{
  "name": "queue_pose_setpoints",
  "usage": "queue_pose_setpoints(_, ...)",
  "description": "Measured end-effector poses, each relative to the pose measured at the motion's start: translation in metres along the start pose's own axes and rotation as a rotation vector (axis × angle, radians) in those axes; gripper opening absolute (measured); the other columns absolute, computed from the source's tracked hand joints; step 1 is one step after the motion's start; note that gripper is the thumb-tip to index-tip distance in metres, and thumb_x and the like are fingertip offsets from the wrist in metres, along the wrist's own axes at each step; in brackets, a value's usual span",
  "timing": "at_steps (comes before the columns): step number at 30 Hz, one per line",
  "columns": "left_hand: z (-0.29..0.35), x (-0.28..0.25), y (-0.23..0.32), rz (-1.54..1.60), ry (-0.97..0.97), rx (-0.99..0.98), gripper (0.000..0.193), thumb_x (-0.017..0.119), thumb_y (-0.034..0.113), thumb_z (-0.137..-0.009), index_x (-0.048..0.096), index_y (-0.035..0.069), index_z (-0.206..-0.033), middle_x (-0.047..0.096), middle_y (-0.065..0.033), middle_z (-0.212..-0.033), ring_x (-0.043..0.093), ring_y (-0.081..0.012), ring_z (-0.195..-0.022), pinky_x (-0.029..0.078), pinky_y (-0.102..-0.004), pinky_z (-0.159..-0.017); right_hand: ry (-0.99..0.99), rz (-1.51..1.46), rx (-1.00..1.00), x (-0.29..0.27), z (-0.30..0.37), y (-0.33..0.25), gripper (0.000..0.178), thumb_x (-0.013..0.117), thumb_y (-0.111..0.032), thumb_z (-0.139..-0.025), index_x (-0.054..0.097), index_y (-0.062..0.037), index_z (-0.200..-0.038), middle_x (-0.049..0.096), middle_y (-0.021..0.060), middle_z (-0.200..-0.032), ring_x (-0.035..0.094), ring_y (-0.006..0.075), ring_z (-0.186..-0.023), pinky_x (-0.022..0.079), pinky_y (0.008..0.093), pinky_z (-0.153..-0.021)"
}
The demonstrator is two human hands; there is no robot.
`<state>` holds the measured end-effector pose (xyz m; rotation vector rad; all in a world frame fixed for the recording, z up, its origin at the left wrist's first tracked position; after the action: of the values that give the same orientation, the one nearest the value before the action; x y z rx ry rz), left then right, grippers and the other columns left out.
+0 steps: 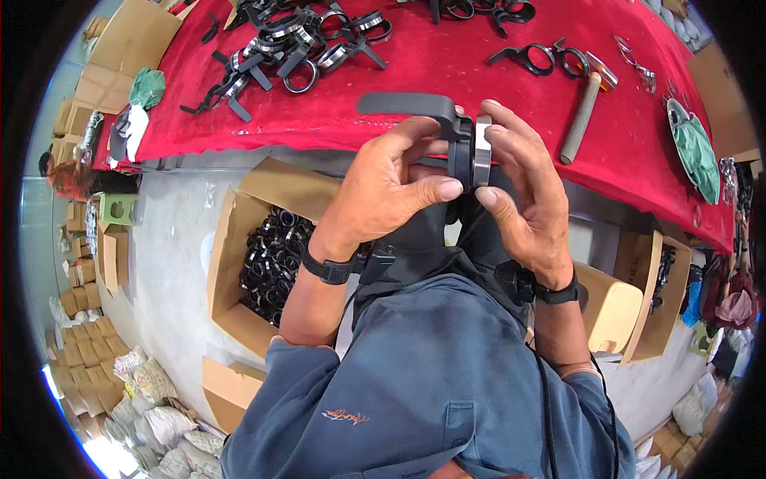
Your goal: Assemble metal rings into black rubber gaskets or seals.
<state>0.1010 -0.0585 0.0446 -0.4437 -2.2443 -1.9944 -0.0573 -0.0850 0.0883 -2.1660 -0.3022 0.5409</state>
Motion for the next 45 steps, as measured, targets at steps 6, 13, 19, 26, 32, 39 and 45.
queue_pose_setpoints(6, 0.001, 0.001, 0.005, 0.004, -0.002, 0.028, 0.071, 0.084, 0.005, -0.093, 0.049, -0.001, -0.156, 0.060, -0.0132, -0.147, 0.062, -0.0227, -0.135, 0.061, -0.0370, -0.105, -0.014, -0.038, 0.010, 0.005, 0.002, 0.001, 0.054, 0.079, -0.012, -0.093, 0.062, -0.0041, -0.143, 0.057, 0.0240, -0.155, 0.059, 0.0381, -0.141, 0.054, 0.0452, -0.110)
queue_pose_setpoints(13, 0.001, 0.001, -0.001, -0.008, -0.024, -0.009, 0.084, 0.086, 0.003, -0.089, 0.042, -0.002, -0.161, 0.052, -0.0172, -0.159, 0.058, -0.0244, -0.139, 0.052, -0.0411, -0.116, -0.013, -0.154, 0.079, 0.009, 0.007, 0.011, 0.056, 0.077, -0.009, -0.095, 0.058, -0.0046, -0.147, 0.051, 0.0226, -0.160, 0.057, 0.0345, -0.143, 0.055, 0.0449, -0.111)
queue_pose_setpoints(19, 0.001, 0.002, 0.007, -0.040, 0.021, 0.044, 0.082, 0.086, -0.006, -0.084, 0.048, -0.002, -0.157, 0.050, -0.0179, -0.161, 0.059, -0.0248, -0.138, 0.055, -0.0407, -0.114, -0.004, -0.225, 0.113, 0.008, 0.006, 0.011, 0.056, 0.076, -0.007, -0.096, 0.057, -0.0033, -0.148, 0.049, 0.0220, -0.161, 0.055, 0.0341, -0.145, 0.053, 0.0457, -0.115)
queue_pose_setpoints(26, 0.000, 0.008, 0.006, -0.086, 0.001, 0.052, 0.081, 0.086, -0.001, -0.087, 0.048, -0.003, -0.158, 0.055, -0.0168, -0.158, 0.062, -0.0249, -0.136, 0.056, -0.0411, -0.113, 0.024, -0.212, 0.103, 0.006, 0.011, 0.015, 0.059, 0.078, -0.009, -0.095, 0.056, -0.0030, -0.150, 0.052, 0.0227, -0.159, 0.056, 0.0336, -0.144, 0.055, 0.0451, -0.113)
queue_pose_setpoints(32, -0.004, 0.003, -0.013, 0.070, -0.084, 0.002, 0.082, 0.087, 0.006, -0.088, 0.046, -0.004, -0.158, 0.053, -0.0161, -0.160, 0.059, -0.0257, -0.140, 0.051, -0.0433, -0.118, 0.103, -0.213, 0.208, -0.004, 0.011, 0.015, 0.049, 0.072, -0.016, -0.103, 0.059, -0.0010, -0.149, 0.061, 0.0224, -0.150, 0.061, 0.0308, -0.139, 0.052, 0.0428, -0.114)
queue_pose_setpoints(39, 0.003, 0.012, -0.024, 0.224, -0.207, -0.088, 0.082, 0.084, 0.013, -0.093, 0.041, -0.003, -0.161, 0.057, -0.0162, -0.155, 0.059, -0.0311, -0.142, 0.053, -0.0468, -0.115, 0.064, 0.011, 0.200, -0.006, 0.004, 0.027, 0.034, 0.061, -0.022, -0.112, 0.072, 0.0017, -0.134, 0.073, 0.0155, -0.128, 0.069, 0.0225, -0.119, 0.054, 0.0370, -0.104)
queue_pose_setpoints(45, 0.003, 0.005, -0.036, 0.224, 0.017, -0.088, 0.040, 0.060, 0.015, -0.112, 0.058, -0.003, -0.147, 0.072, -0.0158, -0.136, 0.072, -0.0270, -0.126, 0.060, -0.0416, -0.106, 0.315, 0.216, 0.204, -0.020, 0.020, 0.019, 0.026, 0.069, -0.008, -0.104, 0.075, 0.0005, -0.128, 0.077, 0.0174, -0.116, 0.075, 0.0263, -0.106, 0.058, 0.0355, -0.094)
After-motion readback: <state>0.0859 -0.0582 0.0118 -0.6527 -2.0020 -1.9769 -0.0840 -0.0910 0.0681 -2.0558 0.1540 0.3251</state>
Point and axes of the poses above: each hand's wrist, its own z-axis away from the middle knuckle, its own x-axis out of the palm, y = z × x, the point moved 10 cm from there along -z, towards the middle knuckle
